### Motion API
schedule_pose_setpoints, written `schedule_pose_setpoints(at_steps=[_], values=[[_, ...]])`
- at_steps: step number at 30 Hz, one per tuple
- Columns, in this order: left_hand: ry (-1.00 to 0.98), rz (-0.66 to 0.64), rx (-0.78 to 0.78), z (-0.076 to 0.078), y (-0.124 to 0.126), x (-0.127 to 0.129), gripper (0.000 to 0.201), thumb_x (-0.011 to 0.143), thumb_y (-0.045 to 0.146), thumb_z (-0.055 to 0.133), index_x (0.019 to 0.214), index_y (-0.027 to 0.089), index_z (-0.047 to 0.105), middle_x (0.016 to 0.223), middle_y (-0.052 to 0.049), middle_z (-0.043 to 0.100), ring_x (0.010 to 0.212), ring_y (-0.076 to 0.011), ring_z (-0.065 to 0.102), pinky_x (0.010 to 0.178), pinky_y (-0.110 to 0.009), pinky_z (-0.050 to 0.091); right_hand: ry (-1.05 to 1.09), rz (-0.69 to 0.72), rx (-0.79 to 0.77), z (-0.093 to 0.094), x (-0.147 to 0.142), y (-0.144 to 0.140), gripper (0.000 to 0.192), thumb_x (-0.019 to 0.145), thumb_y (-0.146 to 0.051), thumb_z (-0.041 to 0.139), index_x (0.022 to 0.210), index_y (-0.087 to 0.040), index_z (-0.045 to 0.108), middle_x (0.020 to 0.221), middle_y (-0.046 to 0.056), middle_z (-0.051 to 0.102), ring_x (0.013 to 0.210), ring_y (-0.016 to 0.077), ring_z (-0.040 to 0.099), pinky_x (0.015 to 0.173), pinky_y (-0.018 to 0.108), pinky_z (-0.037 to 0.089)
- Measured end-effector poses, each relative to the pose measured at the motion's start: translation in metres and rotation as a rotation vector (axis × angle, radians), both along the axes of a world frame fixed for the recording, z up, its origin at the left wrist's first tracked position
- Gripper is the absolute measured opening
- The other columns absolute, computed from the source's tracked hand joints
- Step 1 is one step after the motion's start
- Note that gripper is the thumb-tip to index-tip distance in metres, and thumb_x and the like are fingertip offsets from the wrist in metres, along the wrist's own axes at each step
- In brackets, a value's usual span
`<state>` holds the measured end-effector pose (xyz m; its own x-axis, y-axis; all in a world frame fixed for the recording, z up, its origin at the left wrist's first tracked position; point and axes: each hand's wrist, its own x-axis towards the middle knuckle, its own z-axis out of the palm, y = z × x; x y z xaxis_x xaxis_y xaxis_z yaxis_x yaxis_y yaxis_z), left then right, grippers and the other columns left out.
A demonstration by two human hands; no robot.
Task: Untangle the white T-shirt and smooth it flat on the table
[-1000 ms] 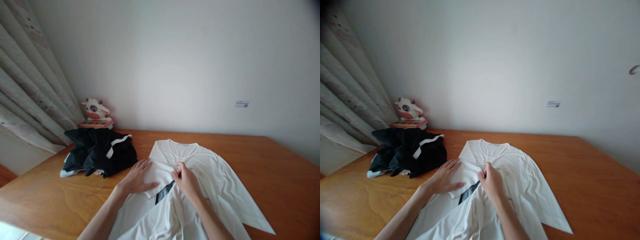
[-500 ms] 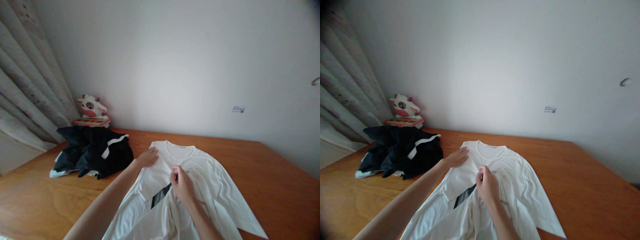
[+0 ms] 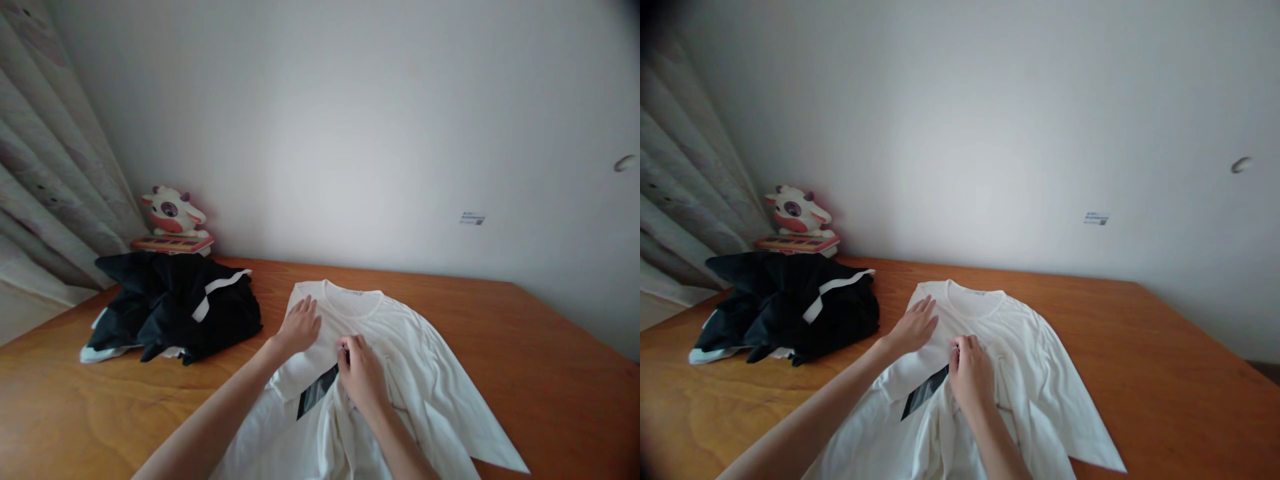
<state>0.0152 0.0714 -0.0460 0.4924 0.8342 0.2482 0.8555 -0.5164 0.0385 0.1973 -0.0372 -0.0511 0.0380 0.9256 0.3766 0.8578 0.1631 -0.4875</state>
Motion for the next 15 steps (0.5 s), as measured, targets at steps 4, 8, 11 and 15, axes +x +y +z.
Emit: schedule_pose_setpoints(at_steps=[4,8,11,15], values=[[-0.013,0.020,-0.008,-0.013,-0.032,0.008,0.063,0.107,0.047,0.032,0.152,0.005,0.046,0.161,-0.026,0.041,0.152,-0.0381,0.037,0.121,-0.058,0.034,0.019,0.007,0.014,0.001,0.000,-0.001,0.016,0.095,-0.014,0.050,0.101,-0.021,0.063,0.097,0.005,0.069,0.086,0.0195,0.069,0.074,0.028,0.044],[0.019,0.062,-0.054,-0.003,-0.041,0.011,0.064,0.107,0.045,0.032,0.155,0.003,0.043,0.163,-0.025,0.036,0.153,-0.0383,0.034,0.122,-0.058,0.032,0.031,0.003,0.011,0.003,-0.001,-0.001,0.015,0.094,-0.014,0.052,0.100,-0.020,0.064,0.096,0.005,0.070,0.086,0.0195,0.070,0.073,0.027,0.044],[0.051,0.105,-0.031,0.004,-0.046,0.014,0.063,0.106,0.041,0.033,0.156,0.003,0.041,0.165,-0.024,0.033,0.153,-0.0395,0.035,0.122,-0.058,0.032,0.050,-0.001,0.027,0.003,-0.002,-0.001,0.016,0.092,-0.012,0.052,0.100,-0.020,0.064,0.097,0.005,0.070,0.087,0.0200,0.070,0.075,0.028,0.046],[0.046,0.103,0.023,-0.004,-0.056,0.013,0.062,0.107,0.043,0.032,0.155,0.006,0.046,0.162,-0.022,0.041,0.150,-0.0376,0.041,0.120,-0.057,0.035,0.099,-0.001,0.064,0.002,-0.002,-0.001,0.019,0.092,-0.012,0.050,0.101,-0.021,0.064,0.097,0.006,0.071,0.088,0.0205,0.070,0.077,0.028,0.049]])
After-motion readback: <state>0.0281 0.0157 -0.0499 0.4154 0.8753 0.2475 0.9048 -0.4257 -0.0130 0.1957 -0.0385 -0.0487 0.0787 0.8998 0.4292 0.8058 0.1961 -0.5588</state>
